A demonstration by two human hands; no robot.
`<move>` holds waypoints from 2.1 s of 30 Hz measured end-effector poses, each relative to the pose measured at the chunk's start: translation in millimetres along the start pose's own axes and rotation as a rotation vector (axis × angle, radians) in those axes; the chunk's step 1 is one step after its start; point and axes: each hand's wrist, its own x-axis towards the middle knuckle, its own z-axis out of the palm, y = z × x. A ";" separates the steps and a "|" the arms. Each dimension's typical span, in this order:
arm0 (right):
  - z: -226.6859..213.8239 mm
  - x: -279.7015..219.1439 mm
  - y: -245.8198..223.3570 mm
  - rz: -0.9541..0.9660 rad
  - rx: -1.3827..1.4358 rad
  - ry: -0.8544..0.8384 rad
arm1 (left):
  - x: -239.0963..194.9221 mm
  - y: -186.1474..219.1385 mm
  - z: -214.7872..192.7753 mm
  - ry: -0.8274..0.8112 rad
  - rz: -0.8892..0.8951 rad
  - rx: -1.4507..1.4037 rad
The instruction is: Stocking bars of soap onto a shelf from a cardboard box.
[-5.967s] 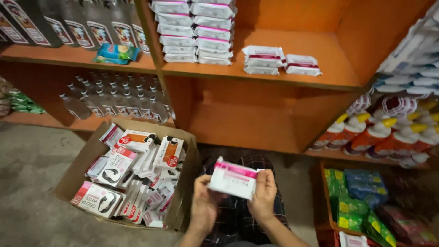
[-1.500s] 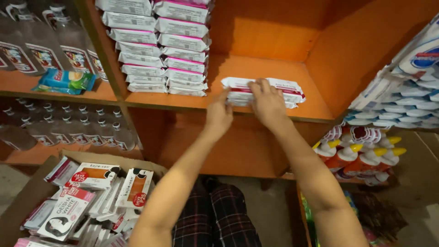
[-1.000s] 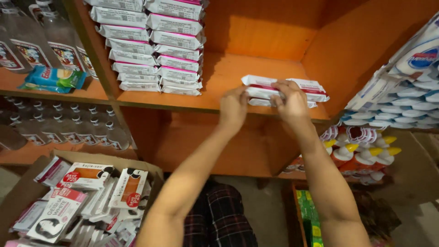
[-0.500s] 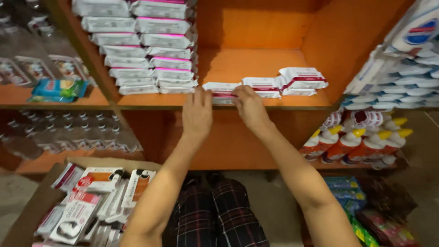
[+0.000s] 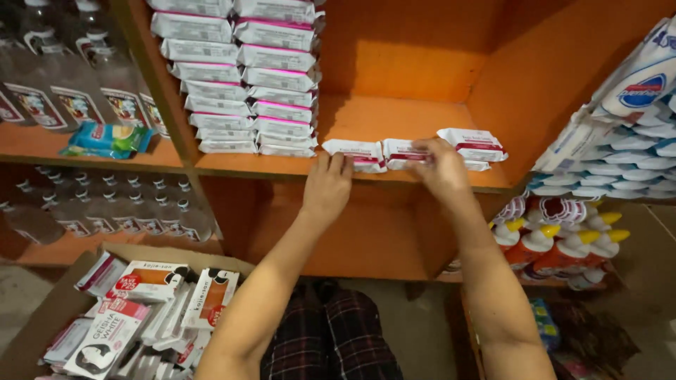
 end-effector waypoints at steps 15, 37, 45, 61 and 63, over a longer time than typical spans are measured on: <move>3.8 -46.5 41.1 0.193 -0.129 0.228 | 26.8 9.8 32.5 -0.095 -0.120 -0.121; 37.3 -42.9 -13.7 -0.069 -0.046 0.251 | 4.5 42.3 1.6 -0.188 -0.236 -0.168; 85.0 -8.8 -40.3 -0.357 -0.194 -0.045 | -0.9 12.7 29.5 -0.064 -0.180 -0.042; 204.1 104.0 93.6 -0.449 -0.602 -0.172 | 70.9 -50.5 136.8 -0.208 -0.091 -0.064; 211.5 122.4 94.6 -0.276 -0.516 -0.364 | 78.9 -69.7 169.4 -0.299 -0.046 -0.066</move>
